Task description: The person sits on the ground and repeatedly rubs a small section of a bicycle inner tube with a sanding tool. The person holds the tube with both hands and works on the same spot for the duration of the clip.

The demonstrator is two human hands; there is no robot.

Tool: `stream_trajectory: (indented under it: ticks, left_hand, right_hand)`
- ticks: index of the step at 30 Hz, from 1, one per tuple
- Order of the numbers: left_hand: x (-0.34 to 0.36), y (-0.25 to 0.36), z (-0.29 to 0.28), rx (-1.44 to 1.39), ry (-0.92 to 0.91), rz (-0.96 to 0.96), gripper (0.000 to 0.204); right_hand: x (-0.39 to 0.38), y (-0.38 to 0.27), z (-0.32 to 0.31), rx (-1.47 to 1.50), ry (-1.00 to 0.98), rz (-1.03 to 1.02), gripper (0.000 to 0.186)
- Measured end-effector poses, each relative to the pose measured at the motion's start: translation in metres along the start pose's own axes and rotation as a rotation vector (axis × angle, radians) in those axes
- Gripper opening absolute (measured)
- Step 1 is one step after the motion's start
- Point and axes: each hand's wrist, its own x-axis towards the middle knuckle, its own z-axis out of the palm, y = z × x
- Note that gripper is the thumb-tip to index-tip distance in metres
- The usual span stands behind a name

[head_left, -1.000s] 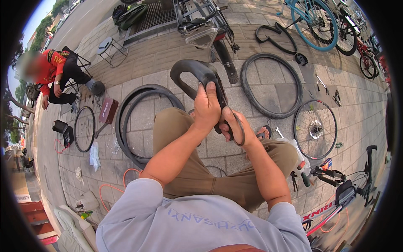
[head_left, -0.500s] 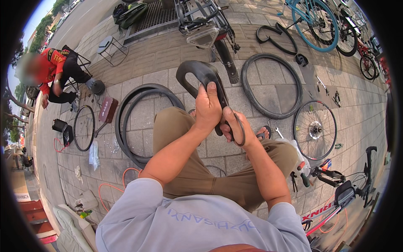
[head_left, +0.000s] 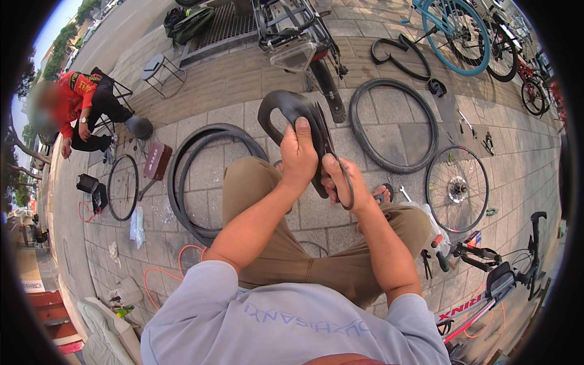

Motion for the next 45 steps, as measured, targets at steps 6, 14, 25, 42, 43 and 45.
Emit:
stream_trajectory:
  ticks: [6,14,25,42,43,45]
  left_hand:
    - [0.007,0.015,-0.006,-0.498,-0.192,-0.365,0.06]
    - [0.011,0.019,-0.009,-0.577,-0.284,-0.471,0.067]
    - [0.022,0.012,-0.014,-0.795,-0.362,-0.464,0.069]
    - [0.017,0.01,-0.011,-0.78,-0.479,-0.456,0.063]
    - [0.018,0.008,-0.011,-0.744,-0.49,-0.444,0.059]
    - [0.018,0.006,-0.01,-0.725,-0.493,-0.441,0.044]
  right_hand:
    - [0.005,-0.006,-0.021,-0.189,0.146,0.004,0.067]
    - [0.013,-0.007,-0.034,-0.203,0.411,-0.143,0.047]
    - [0.005,-0.024,-0.043,0.014,0.304,-0.081,0.028]
    - [0.011,-0.011,-0.036,-0.023,0.248,-0.106,0.028]
    - [0.011,-0.011,-0.038,-0.014,0.256,-0.112,0.028]
    - [0.012,-0.011,-0.042,-0.008,0.277,-0.124,0.027]
